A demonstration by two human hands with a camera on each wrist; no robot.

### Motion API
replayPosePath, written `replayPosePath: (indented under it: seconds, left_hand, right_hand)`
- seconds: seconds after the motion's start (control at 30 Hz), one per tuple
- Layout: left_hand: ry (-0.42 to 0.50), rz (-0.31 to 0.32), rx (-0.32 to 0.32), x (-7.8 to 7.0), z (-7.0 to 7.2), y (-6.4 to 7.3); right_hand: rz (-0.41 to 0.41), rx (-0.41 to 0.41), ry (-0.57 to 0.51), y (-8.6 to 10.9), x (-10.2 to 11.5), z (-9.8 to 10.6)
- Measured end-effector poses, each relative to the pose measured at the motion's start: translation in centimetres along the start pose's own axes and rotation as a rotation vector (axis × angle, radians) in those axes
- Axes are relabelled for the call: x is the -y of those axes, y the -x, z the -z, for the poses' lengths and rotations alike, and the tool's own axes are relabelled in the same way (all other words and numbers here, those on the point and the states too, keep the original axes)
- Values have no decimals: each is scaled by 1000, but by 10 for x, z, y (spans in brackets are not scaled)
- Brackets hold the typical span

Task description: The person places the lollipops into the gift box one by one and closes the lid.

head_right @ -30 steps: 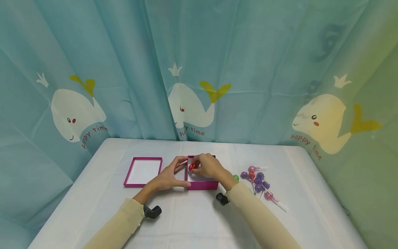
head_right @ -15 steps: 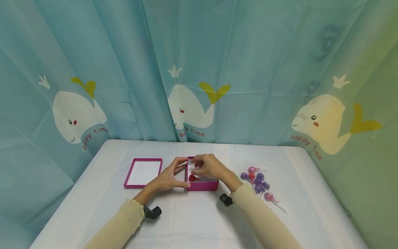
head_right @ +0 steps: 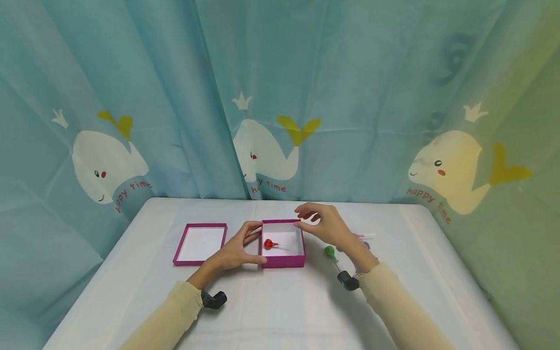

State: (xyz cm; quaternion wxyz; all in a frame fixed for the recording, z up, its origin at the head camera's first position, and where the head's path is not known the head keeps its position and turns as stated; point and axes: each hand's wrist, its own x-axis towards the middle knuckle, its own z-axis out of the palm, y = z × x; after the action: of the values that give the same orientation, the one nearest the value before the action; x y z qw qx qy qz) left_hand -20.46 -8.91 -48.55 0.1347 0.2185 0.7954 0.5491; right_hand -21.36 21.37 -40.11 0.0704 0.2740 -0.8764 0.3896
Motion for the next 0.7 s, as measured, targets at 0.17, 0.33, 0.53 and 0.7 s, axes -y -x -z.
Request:
replayPosePath:
  seconds: [0.17,0.33,0.53,0.7]
  left_hand:
    - [11,-1,-2,0,1,2]
    - [16,-7,0,2,2,2]
    - [0,-10,7,2,2,0]
    - [1,4,3,2,2,-1]
  right_hand:
    - [-38,-43,26,18,-11,26]
    - [-83,-59,70,37,-22,41]
    - [-117,-53,92,58,-35,42]
    - [-168,-29,100,71,-47,37]
